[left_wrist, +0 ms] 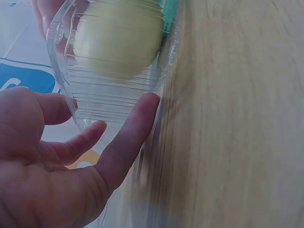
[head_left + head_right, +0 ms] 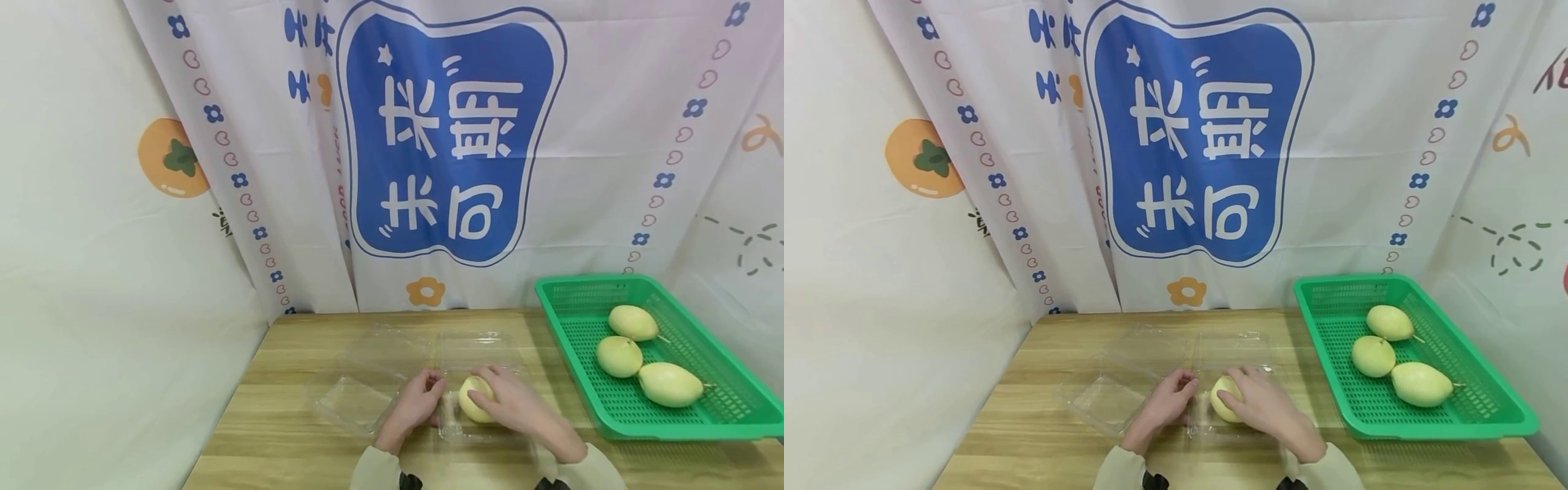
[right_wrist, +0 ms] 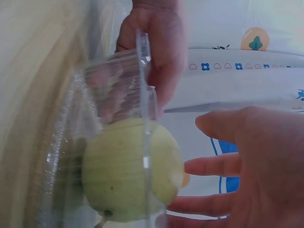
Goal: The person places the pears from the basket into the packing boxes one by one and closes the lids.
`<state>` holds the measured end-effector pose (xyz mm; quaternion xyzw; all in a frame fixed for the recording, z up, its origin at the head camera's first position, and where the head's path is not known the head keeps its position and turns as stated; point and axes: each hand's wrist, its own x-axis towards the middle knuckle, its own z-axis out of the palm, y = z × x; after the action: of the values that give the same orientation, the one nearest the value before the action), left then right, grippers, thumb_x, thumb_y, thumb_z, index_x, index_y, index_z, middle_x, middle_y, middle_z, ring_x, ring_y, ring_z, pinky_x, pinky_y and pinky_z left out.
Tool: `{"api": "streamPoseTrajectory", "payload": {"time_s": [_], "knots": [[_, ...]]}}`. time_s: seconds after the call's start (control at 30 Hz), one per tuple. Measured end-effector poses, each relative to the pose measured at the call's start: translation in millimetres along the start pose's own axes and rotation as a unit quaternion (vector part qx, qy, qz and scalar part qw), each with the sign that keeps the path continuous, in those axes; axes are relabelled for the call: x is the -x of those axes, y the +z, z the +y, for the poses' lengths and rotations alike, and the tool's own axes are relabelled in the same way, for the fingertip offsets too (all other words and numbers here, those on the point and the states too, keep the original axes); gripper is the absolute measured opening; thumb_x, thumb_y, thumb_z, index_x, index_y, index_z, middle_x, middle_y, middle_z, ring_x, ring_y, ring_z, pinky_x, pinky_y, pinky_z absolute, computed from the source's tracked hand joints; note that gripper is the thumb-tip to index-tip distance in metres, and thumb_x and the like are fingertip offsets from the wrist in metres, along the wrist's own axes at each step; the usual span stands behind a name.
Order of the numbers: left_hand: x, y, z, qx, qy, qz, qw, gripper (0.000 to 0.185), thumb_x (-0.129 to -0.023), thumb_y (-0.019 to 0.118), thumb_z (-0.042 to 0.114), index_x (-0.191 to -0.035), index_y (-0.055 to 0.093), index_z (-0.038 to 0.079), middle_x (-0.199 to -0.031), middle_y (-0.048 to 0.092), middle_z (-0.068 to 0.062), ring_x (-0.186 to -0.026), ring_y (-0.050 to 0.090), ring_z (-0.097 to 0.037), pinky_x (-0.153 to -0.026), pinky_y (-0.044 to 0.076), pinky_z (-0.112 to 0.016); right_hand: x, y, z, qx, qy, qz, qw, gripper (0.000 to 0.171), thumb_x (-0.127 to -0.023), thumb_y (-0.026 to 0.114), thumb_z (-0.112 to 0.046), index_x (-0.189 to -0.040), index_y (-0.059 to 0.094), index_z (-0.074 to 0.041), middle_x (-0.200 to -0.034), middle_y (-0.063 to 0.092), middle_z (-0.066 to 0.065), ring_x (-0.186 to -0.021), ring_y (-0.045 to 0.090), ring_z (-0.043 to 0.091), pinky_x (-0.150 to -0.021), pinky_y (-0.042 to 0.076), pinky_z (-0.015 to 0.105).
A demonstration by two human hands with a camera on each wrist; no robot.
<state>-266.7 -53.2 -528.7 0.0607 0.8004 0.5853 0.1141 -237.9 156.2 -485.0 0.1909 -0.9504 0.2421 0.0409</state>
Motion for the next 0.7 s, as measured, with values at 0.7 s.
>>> {"api": "streamPoseTrajectory", "payload": {"time_s": [0.7], "knots": [[1.4, 1.6, -1.6, 0.003, -0.006, 0.003, 1.0000, 0.029, -0.100, 0.056, 0.028, -0.119, 0.059, 0.007, -0.095, 0.061, -0.006, -0.056, 0.059, -0.016, -0.049, 0.057, -0.033, 13, -50, 2, 0.046, -0.049, -0.019, 0.998, 0.041, -0.097, 0.059, -0.038, -0.126, 0.061, -0.010, -0.123, 0.062, 0.010, -0.106, 0.064, 0.029, -0.081, 0.057, 0.045]]}}
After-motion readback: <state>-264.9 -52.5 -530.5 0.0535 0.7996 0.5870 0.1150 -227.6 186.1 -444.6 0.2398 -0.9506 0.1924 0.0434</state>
